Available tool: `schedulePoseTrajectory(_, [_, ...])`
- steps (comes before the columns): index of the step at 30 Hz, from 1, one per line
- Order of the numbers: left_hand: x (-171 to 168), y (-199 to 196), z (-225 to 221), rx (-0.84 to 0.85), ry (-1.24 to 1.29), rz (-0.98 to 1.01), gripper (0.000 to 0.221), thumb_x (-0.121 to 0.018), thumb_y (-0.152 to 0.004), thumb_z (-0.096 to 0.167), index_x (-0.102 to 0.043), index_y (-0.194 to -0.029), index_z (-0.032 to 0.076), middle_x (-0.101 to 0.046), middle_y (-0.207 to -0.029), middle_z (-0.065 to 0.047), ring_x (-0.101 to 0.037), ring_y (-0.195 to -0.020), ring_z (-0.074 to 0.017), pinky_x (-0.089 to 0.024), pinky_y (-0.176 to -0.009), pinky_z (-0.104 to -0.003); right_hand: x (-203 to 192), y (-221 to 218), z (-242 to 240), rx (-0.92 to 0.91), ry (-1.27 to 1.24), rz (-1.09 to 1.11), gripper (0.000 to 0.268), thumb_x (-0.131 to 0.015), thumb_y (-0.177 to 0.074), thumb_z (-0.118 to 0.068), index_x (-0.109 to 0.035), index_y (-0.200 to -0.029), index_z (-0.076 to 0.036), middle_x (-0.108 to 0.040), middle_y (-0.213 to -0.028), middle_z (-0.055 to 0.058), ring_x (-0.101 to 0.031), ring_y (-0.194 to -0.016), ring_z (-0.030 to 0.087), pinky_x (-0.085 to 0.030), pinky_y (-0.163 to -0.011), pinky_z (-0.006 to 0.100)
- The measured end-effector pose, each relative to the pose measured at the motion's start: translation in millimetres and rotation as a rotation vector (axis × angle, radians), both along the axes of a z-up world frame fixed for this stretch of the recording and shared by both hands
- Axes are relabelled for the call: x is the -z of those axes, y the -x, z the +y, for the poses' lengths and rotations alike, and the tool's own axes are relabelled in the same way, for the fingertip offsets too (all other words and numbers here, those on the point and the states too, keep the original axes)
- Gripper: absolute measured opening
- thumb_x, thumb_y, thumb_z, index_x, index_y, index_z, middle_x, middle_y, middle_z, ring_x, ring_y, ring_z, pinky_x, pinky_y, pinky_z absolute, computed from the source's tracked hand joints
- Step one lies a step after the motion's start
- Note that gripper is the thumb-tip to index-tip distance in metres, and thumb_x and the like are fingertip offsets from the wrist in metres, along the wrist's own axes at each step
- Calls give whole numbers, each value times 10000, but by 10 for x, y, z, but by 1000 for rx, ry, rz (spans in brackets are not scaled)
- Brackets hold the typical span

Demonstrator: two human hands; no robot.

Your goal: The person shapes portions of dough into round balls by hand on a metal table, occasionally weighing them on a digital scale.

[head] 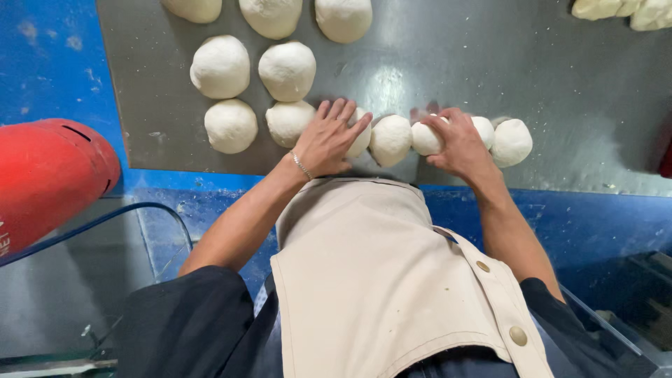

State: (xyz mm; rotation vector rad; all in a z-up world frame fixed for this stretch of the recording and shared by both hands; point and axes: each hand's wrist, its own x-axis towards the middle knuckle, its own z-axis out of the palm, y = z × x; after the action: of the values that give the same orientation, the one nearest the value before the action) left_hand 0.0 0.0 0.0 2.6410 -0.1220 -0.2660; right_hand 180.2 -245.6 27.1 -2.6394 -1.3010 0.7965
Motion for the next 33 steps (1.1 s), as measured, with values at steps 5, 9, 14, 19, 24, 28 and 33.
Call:
schedulePoseTrajectory(5, [-129, 280, 262, -416, 247, -325, 842, -897, -757, 333, -495, -1463, 115, -502, -1387, -194, -452, -1321, -384, -375, -1121, -503, -500, 7, 366, 132, -182, 77, 666, -837, -635, -178, -685, -1282, -130, -611, -1190, 175, -654, -1092, 352, -543, -974, 454])
schedulePoseTrajectory(9, [-101, 244, 362, -494, 184, -294, 785, -863, -781, 256, -490, -1453, 96, -504, -1376, -201, -456, -1317, -390, -375, -1098, -517, -152, 190, 1109, -35, -397, -10, 720, -873, -663, -199, -643, -1338, -98, -609, -1198, 211, -607, -1111, 403, -517, -980, 480])
schedulePoseTrajectory(14, [65, -210, 344, -321, -157, -418, 799, -749, -753, 61, -494, -1506, 144, -501, -1395, -224, -454, -1315, -405, -352, -1096, -568, 120, 146, 1379, -196, -394, 92, 750, -840, -748, -183, -535, -1423, -62, -520, -1410, 242, -502, -1279, 426, -455, -1080, 465])
schedulePoseTrajectory(19, [311, -389, 373, -214, -133, -360, 862, -758, -654, 63, -540, -1474, 219, -518, -1331, -233, -485, -1196, -383, -357, -1041, -597, -130, -367, 181, -44, -52, -77, 852, -777, -698, -63, -521, -1509, -100, -463, -1493, 251, -432, -1385, 446, -402, -1133, 488])
schedulePoseTrajectory(24, [421, -595, 388, -151, -116, -256, 863, -773, -565, 38, -610, -1393, 216, -529, -1291, -228, -509, -1151, -378, -434, -885, -462, 84, -261, -514, -26, 11, -173, 960, -955, -499, -119, -581, -1383, -143, -501, -1384, 227, -484, -1288, 439, -432, -1091, 523])
schedulePoseTrajectory(28, [429, -565, 429, -158, -95, -281, 838, -777, -549, 48, -625, -1358, 206, -537, -1284, -205, -516, -1134, -364, -438, -865, -450, 65, -186, -659, 62, -101, -132, 769, -957, -626, -140, -609, -1310, -189, -557, -1362, 146, -542, -1284, 360, -503, -1106, 481])
schedulePoseTrajectory(33, [427, -563, 429, -193, -56, -280, 797, -781, -592, 66, -625, -1366, 167, -549, -1243, -194, -521, -1120, -372, -439, -912, -439, 73, 151, -241, 50, -6, -49, 959, -999, -548, -227, -574, -1407, -192, -482, -1410, 211, -506, -1246, 430, -468, -1036, 528])
